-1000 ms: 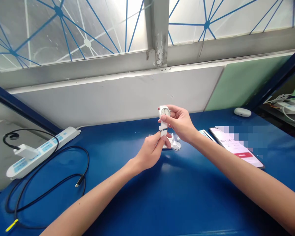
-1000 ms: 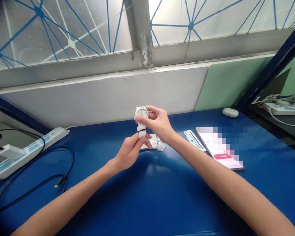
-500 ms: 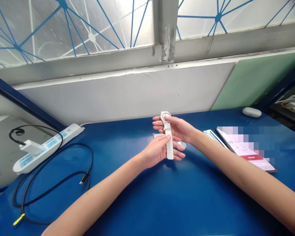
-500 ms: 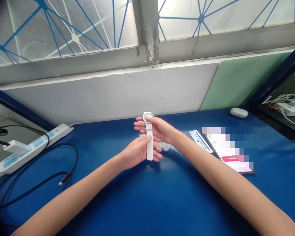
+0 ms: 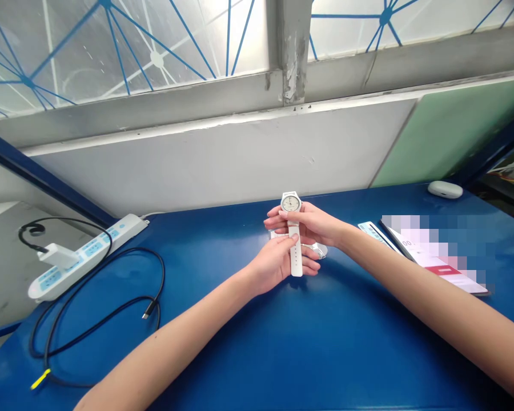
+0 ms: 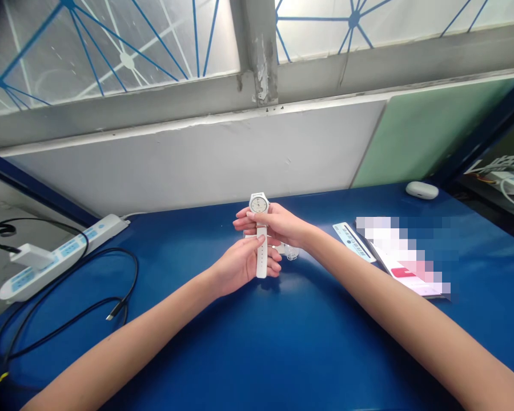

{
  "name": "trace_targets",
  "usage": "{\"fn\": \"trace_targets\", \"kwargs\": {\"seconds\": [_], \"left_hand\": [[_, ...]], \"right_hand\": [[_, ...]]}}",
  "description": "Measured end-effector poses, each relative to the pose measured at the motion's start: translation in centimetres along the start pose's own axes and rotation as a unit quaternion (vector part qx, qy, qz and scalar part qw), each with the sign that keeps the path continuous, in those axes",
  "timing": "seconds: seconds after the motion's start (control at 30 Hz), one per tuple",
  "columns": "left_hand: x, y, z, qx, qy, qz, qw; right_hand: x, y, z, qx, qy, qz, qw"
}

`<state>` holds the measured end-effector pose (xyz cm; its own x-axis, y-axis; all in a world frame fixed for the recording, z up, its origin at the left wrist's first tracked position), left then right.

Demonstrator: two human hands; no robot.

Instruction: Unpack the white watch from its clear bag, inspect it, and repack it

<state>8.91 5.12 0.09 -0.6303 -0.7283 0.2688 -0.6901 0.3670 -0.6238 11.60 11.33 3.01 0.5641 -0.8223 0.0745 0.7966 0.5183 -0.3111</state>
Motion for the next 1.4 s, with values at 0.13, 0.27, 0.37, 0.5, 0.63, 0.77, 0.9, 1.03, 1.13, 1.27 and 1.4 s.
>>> {"fn": "trace_targets", "kwargs": {"seconds": [0.13,0.27,0.37,0.5,0.63,0.77,0.9,1.03,1.13,1.27,1.4], "left_hand": [[0.3,-0.4,0.1,0.017,0.012,-0.002,1.000],[0.4,-0.4,0.3,0.012,0.021,0.001,1.000],[0.4,0.1,0.4,0.007,0.022,-0.027,0.999],[0.7,0.2,0.1,0.001,0.018,-0.060,0.998],[0.9,-0.2,0.0,-0.001,0.024,-0.065,0.998],[1.0,-0.3,0.3,0.001,0.032,-0.068,0.997],[1.0,-0.2,0.4,-0.001,0.033,-0.068,0.997],[0.8,0.1,0.3,-0.006,0.032,-0.066,0.997],[0.8,0.3,0.2,-0.012,0.028,-0.064,0.997],[0.8,0.2,0.0,-0.018,0.026,-0.060,0.998],[0.8,0.3,0.0,-0.016,0.026,-0.059,0.998]], "right_hand": [[0.0,0.3,0.1,-0.030,-0.001,-0.020,0.999],[-0.1,-0.2,0.4,-0.057,0.014,0.012,0.998],[-0.1,-0.2,0.4,-0.063,0.012,0.023,0.998],[-0.1,-0.4,0.6,-0.078,0.004,0.035,0.996],[0.0,-0.7,0.8,-0.076,-0.001,0.044,0.996],[0.1,-1.0,0.9,-0.083,-0.003,0.057,0.995],[0.2,-1.2,0.8,-0.097,-0.014,0.063,0.993],[0.3,-1.2,0.8,-0.111,-0.022,0.059,0.992],[0.4,-1.2,0.9,-0.118,-0.022,0.061,0.991],[0.4,-1.3,1.0,-0.118,-0.018,0.066,0.991],[0.2,-1.1,0.9,-0.113,-0.020,0.057,0.992]]}}
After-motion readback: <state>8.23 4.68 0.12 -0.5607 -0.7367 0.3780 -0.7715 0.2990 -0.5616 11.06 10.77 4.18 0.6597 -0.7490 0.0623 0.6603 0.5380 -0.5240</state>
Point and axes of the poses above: each hand's wrist, its own x-axis away from the middle knuckle, its own y-axis out of the back of the hand, z = x × y, the point moved 10 cm from there along -x, towards the middle knuckle, and after that the axes turned 4 degrees about x, right-handed, at the moved point
